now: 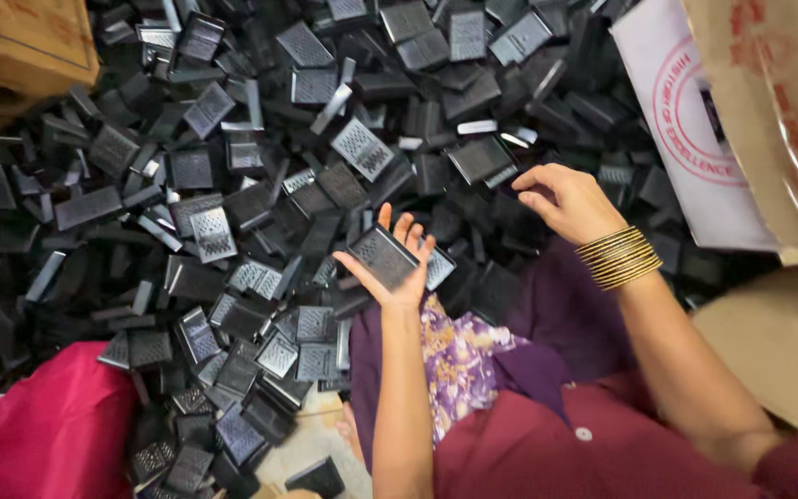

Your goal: The person sits on the floor in a large pile of black plastic grater-like components, picks up individual parts, turns them over in both hands, and tosses them into an open cardboard box beside them. Other workers nearby handle parts from the same pile.

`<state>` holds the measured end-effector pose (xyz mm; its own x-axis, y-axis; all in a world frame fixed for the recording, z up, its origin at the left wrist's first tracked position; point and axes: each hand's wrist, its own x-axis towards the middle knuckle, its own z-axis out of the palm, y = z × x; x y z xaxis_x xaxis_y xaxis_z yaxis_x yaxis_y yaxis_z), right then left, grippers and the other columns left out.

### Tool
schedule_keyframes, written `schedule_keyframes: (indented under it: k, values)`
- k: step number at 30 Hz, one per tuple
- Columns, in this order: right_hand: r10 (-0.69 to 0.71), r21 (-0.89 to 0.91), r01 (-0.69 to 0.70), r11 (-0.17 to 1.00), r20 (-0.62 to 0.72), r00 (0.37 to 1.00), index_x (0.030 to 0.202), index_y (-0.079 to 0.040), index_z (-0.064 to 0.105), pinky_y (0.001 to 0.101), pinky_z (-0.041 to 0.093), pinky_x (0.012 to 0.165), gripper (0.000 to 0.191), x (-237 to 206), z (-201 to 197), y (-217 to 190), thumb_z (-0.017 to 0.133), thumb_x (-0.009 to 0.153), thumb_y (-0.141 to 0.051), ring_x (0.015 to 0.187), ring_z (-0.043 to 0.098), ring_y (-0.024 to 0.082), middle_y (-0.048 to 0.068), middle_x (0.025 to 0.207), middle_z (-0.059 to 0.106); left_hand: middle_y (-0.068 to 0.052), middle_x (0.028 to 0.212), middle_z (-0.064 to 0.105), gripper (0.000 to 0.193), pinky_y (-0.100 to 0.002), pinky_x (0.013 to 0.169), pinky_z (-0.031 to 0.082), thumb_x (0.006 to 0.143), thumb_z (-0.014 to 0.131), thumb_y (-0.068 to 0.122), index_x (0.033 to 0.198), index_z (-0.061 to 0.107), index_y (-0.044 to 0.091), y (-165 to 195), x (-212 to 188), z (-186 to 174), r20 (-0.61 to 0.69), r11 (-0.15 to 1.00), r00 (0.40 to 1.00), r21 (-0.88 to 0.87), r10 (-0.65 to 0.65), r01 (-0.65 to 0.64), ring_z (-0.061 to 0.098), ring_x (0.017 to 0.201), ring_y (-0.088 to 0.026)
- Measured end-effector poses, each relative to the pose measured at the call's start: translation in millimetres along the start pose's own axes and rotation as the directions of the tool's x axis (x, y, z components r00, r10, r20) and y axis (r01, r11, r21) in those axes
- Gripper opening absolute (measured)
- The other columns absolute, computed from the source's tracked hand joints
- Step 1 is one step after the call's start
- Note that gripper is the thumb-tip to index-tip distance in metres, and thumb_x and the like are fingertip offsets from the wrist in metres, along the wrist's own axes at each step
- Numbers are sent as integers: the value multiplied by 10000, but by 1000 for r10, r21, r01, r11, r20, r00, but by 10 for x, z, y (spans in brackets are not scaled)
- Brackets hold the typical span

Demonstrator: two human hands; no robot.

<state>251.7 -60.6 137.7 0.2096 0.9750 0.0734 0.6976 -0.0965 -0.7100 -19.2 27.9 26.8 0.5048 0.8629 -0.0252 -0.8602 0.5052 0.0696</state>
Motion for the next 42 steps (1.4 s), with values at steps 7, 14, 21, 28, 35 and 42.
schedule_keyframes:
  k: [7, 14, 21, 28, 35, 42]
  values:
    - [-95, 3, 95, 995, 64, 993, 1078, -56, 715, 381, 574, 809, 220, -500, 163, 135, 709, 887, -165, 910, 726, 270, 118, 998, 738, -164, 1193, 655, 577, -556, 977, 522, 1057, 588, 553, 1361, 571, 64, -52, -488, 323, -241, 966, 942, 170, 233, -195, 641, 1100, -296]
    - [-110, -56, 119, 991, 144, 983, 994, -92, 739, 419, 567, 817, 143, -541, 572, 11, 655, 902, -161, 951, 718, 305, 94, 983, 751, -150, 1102, 662, 584, -515, 835, 571, 948, 500, 629, 1408, 548, 271, -283, -777, 666, -237, 867, 866, 364, 441, -341, 672, 951, -338]
    - [15, -121, 40, 992, 418, 908, 1052, -87, 714, 426, 556, 819, 286, -798, 658, 168, 729, 850, -290, 969, 702, 314, 106, 1023, 735, -81, 1145, 665, 652, -482, 764, 576, 960, 404, 702, 1409, 510, 241, -590, -377, 262, -455, 910, 801, 326, 389, -257, 667, 875, -330]
    - [122, 45, -146, 988, 339, 933, 1000, -60, 727, 359, 607, 829, 183, -754, 471, 329, 670, 907, -208, 891, 778, 269, 105, 938, 776, -100, 1071, 631, 584, -427, 672, 576, 1019, 415, 628, 1428, 507, 221, -654, -202, -101, -295, 851, 873, 478, 389, -218, 664, 777, -273]
    - [-524, -260, 475, 841, -168, 835, 1054, -37, 643, 489, 526, 861, 385, 397, 359, 133, 648, 673, 16, 1024, 638, 443, 191, 1085, 673, -116, 1070, 619, 573, -416, 685, 580, 1052, 409, 600, 1443, 515, 196, -558, -152, -83, -219, 839, 925, 521, 311, -159, 656, 778, -268]
    - [-289, -390, 384, 837, 280, 915, 985, -122, 613, 471, 539, 806, 246, 1166, 570, 149, 692, 759, -68, 1004, 652, 363, 115, 1014, 649, -143, 1085, 654, 584, -417, 693, 574, 1058, 362, 579, 1437, 516, 162, -463, -124, -70, -218, 837, 942, 537, 256, -103, 663, 809, -290]
